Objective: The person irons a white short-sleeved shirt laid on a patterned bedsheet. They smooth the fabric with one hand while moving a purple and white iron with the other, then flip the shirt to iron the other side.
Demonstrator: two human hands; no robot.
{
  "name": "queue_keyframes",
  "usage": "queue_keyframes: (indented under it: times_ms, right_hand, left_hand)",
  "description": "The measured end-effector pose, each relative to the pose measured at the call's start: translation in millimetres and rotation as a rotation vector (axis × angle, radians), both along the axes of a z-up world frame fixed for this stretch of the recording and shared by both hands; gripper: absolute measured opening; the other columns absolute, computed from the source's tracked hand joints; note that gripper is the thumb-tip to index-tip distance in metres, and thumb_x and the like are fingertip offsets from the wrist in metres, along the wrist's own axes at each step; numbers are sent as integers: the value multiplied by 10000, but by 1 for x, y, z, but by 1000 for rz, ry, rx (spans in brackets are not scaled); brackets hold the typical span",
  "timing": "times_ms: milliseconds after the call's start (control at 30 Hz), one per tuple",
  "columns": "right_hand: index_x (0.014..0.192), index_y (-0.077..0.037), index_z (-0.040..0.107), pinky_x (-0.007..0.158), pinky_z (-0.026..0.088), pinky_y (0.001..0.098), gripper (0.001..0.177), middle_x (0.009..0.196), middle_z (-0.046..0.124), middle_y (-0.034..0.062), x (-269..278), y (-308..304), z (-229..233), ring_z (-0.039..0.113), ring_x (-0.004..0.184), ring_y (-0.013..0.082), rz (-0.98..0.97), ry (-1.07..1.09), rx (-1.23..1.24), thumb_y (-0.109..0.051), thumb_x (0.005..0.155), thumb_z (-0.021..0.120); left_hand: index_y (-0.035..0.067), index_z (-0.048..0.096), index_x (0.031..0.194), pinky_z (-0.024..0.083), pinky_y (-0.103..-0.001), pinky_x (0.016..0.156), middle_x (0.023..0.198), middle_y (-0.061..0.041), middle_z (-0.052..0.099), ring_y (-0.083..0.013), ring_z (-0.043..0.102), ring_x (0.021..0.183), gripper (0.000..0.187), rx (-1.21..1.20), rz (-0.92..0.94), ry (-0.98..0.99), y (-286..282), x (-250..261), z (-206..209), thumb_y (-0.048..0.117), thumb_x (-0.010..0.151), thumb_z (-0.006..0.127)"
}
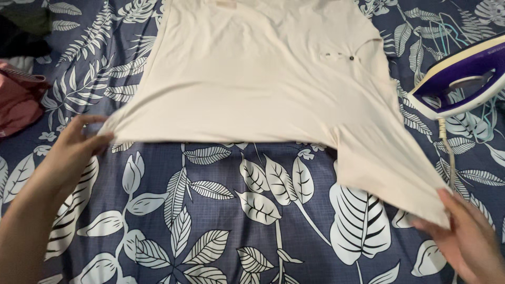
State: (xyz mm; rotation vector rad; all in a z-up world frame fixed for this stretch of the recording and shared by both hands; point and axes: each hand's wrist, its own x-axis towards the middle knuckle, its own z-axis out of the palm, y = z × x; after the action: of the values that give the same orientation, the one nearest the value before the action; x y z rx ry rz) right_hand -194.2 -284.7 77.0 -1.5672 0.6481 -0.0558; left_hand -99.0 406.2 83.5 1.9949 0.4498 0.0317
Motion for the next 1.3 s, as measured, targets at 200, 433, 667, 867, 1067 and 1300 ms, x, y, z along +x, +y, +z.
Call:
queue_keyframes:
  times_ms: [200,433,667,867,1067,1300]
  right_hand:
    - [1371,80,539,697,628,466,458,1088,682,316,-17,-51,-50,728,766,445,131,436,-202,-288,1098,517]
    - [1196,40,612,727,591,457,242,890,695,270,32,-116,-45,696,794,355,462,101,-539,-180,1096,603]
    - [1252,58,635,1030,508,302,306,1210,714,122,183,-32,16,670,1146,159,590,-412,-644,-202,1108,563]
    - [1231,18,692,987,510,282,278,1216,727,100,279,23,7,673,1124,156,658,-518,-826,-220,1099,638]
    - [1177,-59,749,965,510,280,251,1164,749,59,317,22,-2,684,1079,126,606,-423,-865,-264,1089,635]
    - [1107,-114,792,907,511,260,263,1066,759,54,319,36,10,679,969,108,530,-271,-891,-317,1097,625]
  left_hand:
    - [57,457,1443,533,-386,845,1043,-214,724,-246,697,966,524,119,-32,248,-9,-27,-10,188,958,608]
    - [52,302,1581,626,-398,852,1125,-221,746,-324,783,999,846,842,-302,406,-9,2,1,279,901,752]
    - [117,447,1577,442,-429,1049,1457,-173,554,-299,525,1333,586,311,-217,-100,4,92,-8,282,1031,579]
    - [97,649,1444,408,-344,791,1027,-131,652,-201,529,924,394,99,-192,-103,-7,164,-45,244,1092,551]
    - [57,721,1312,442,-206,615,915,-5,681,-27,559,709,319,17,-140,-254,-9,197,-65,189,1084,541]
    - [77,729,1259,456,-289,582,966,-52,728,-127,542,653,332,-100,-48,-153,-11,192,-52,245,1069,515]
